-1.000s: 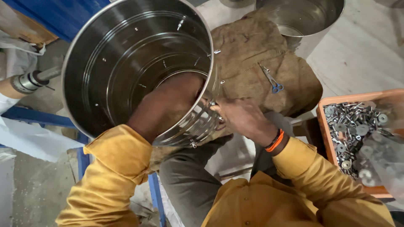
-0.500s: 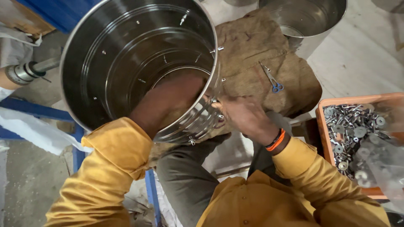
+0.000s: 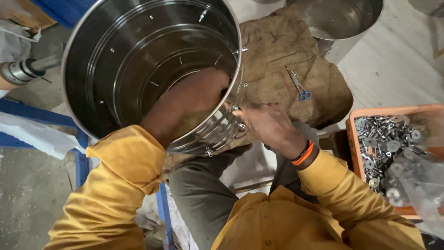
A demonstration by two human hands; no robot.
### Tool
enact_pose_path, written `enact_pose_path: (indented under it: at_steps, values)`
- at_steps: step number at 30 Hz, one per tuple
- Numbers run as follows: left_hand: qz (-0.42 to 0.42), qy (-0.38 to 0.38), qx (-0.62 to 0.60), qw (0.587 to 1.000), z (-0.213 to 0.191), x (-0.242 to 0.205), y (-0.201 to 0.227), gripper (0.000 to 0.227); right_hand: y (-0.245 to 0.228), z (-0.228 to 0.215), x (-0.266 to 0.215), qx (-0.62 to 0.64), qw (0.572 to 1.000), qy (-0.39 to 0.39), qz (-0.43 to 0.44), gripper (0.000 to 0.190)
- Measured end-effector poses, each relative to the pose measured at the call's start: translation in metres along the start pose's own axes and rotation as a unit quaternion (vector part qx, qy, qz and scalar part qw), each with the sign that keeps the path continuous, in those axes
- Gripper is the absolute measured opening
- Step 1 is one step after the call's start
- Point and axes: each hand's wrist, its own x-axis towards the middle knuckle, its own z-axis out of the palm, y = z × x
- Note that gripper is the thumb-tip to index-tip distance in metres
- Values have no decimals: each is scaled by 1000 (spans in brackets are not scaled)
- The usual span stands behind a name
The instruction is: The person attaches small metal fasteners to the rim of a large stainless steel container. They pick fasteners from a nearby bin, insert them into pre-drilled holes on the container's edge, and secure them by hand.
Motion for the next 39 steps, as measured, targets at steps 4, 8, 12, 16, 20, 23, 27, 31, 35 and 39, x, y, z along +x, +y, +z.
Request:
enact_pose_path:
  at_steps: [4, 8, 12, 16, 20, 23, 27, 31, 35, 39]
  values:
    - [43, -8, 3, 999, 5, 4, -3, 28, 2, 3, 1, -1, 1000, 10, -20, 21]
    - [21, -6, 20, 1000, 6, 10, -11, 32, 3, 4, 1, -22, 1000, -18, -5, 21]
    - [58, 28, 31, 997, 13, 8, -15, 29, 2, 2, -1, -17, 999, 14, -33, 21]
    - [83, 31, 10, 996, 10, 5, -16, 34, -1, -2, 0, -14, 999, 14, -34, 29]
    - [8, 21, -2, 1000, 8, 9, -12, 34, -1, 0, 1, -9, 1000, -5, -10, 21]
    - [16, -17, 7, 1000, 9, 8, -11, 32, 0, 2, 2, -28, 1000, -7, -2, 22]
    - [48, 26, -27, 998, 8, 7, -11, 32, 2, 3, 1, -11, 999, 17, -31, 21]
    - [3, 5, 13, 1000, 9, 10, -12, 31, 4, 4, -1, -10, 999, 20, -34, 19]
    - [73, 7, 34, 997, 11, 10, -14, 31, 5, 7, -2, -5, 999, 27, -38, 24]
    - [0, 0, 7, 1000, 11, 14, -16, 34, 7, 9, -2, -37, 999, 21, -31, 26]
